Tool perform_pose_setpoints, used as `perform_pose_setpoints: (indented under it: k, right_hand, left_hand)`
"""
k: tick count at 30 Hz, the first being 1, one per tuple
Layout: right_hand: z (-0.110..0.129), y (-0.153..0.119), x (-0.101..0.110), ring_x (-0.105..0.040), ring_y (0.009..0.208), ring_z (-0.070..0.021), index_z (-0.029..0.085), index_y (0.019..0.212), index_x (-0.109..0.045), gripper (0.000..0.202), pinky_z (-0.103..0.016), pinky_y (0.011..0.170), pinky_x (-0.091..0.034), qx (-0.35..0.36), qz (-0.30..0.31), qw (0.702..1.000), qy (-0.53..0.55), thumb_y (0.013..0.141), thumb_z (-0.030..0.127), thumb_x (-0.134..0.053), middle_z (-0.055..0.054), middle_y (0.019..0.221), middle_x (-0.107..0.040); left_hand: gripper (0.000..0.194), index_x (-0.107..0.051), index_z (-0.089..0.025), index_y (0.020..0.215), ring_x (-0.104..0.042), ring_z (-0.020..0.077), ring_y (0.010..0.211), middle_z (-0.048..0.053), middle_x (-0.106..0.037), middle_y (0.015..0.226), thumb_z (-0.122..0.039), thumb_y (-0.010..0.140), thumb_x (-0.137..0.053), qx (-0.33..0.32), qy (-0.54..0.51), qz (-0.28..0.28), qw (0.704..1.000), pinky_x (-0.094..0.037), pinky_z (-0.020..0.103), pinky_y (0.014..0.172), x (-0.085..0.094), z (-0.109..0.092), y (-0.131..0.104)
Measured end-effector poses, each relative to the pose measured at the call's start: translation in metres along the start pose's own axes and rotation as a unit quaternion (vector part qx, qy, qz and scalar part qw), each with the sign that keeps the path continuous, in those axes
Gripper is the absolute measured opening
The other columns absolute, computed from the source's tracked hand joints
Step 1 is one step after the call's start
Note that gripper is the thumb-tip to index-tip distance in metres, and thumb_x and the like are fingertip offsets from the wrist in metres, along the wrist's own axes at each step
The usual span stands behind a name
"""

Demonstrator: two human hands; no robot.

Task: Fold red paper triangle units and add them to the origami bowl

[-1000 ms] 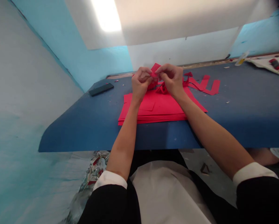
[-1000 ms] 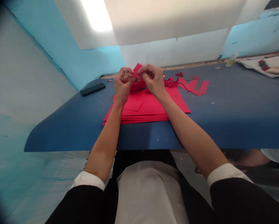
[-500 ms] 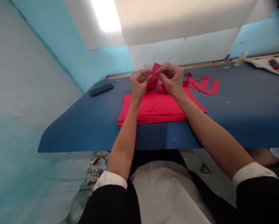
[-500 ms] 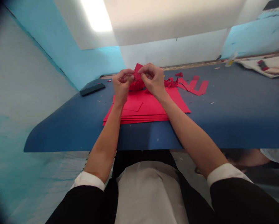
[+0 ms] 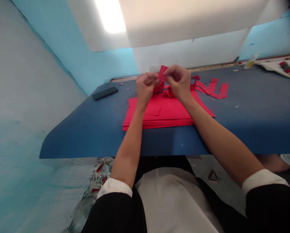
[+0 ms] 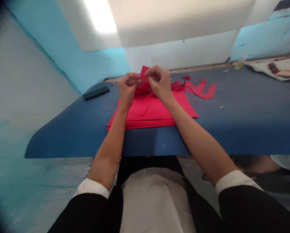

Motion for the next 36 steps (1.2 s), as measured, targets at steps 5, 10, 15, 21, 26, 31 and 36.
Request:
perform_pose_setpoints:
  k: [5,10,15,21,26,31,36]
  right_hand:
    - [-0.002,0.0,-0.003,-0.063,0.067,-0.0197,0.029,0.081,-0.065,0.032,-0.039,0.063,-0.058,-0.024,0.014,0.999,0.025,0.084,0.057,-0.081,-0.003,0.075,-0.067]
    - [-0.009,-0.002,-0.007,-0.057,0.062,-0.0164,0.029,0.086,-0.063,0.042,-0.034,0.056,-0.052,-0.048,0.034,0.997,0.045,0.078,0.063,-0.087,0.002,0.07,-0.061]
    - [-0.016,0.0,-0.012,-0.048,0.057,-0.0137,0.03,0.088,-0.061,0.052,-0.035,0.052,-0.046,-0.024,0.047,0.996,0.068,0.074,0.074,-0.085,0.003,0.069,-0.06]
    - [-0.017,0.003,-0.014,-0.044,0.06,-0.0116,0.03,0.093,-0.058,0.066,-0.033,0.055,-0.043,-0.054,0.021,0.993,0.104,0.059,0.074,-0.093,0.004,0.074,-0.064]
    - [-0.008,0.0,-0.01,-0.053,0.063,-0.0156,0.033,0.102,-0.059,0.062,-0.036,0.06,-0.048,-0.039,0.027,0.995,0.092,0.069,0.079,-0.084,0.004,0.074,-0.063]
    - [-0.004,-0.001,-0.006,-0.057,0.056,-0.0156,0.034,0.106,-0.055,0.046,-0.035,0.057,-0.05,-0.016,0.015,0.996,0.082,0.083,0.065,-0.08,0.007,0.064,-0.058]
    - [0.001,0.0,-0.005,-0.062,0.058,-0.0181,0.034,0.094,-0.051,0.036,-0.036,0.056,-0.051,0.017,-0.01,0.997,0.073,0.088,0.059,-0.076,0.005,0.066,-0.061]
  left_hand:
    - [0.043,-0.065,-0.027,0.088,-0.062,0.0134,0.069,-0.003,-0.067,0.074,-0.056,0.078,-0.095,-0.04,0.011,0.016,0.999,-0.056,0.035,0.073,-0.004,-0.007,-0.002]
    - [0.056,-0.057,-0.03,0.094,-0.066,0.0182,0.076,-0.006,-0.057,0.066,-0.062,0.072,-0.097,-0.002,0.004,-0.017,1.0,-0.054,0.034,0.072,-0.001,-0.006,-0.004]
    - [0.057,-0.054,-0.028,0.092,-0.072,0.0267,0.089,-0.004,-0.057,0.067,-0.056,0.071,-0.1,0.049,-0.027,-0.049,0.997,-0.057,0.04,0.079,0.004,-0.002,-0.006]
    - [0.064,-0.043,-0.027,0.08,-0.061,0.0159,0.063,-0.007,-0.053,0.06,-0.053,0.07,-0.101,0.036,-0.023,-0.047,0.998,-0.049,0.031,0.064,0.0,-0.011,-0.007]
    - [0.06,-0.047,-0.025,0.074,-0.052,0.0111,0.056,-0.007,-0.057,0.062,-0.053,0.068,-0.1,-0.007,-0.024,-0.027,0.999,-0.044,0.029,0.059,-0.004,-0.02,-0.007]
    - [0.037,-0.061,-0.027,0.07,-0.051,0.0121,0.064,-0.003,-0.059,0.066,-0.044,0.089,-0.088,-0.044,0.016,-0.019,0.999,-0.046,0.034,0.065,0.002,-0.011,-0.003]
    - [0.019,-0.071,-0.028,0.085,-0.067,0.0172,0.085,-0.001,-0.072,0.087,-0.041,0.09,-0.084,-0.028,0.003,0.005,1.0,-0.054,0.037,0.084,0.002,-0.001,-0.002]
Point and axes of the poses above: each hand's wrist, its own y-axis towards the middle knuckle, its own x-axis out of the back of the hand, z = x × y, the point moved 6 cm from there along y, towards the middle knuckle
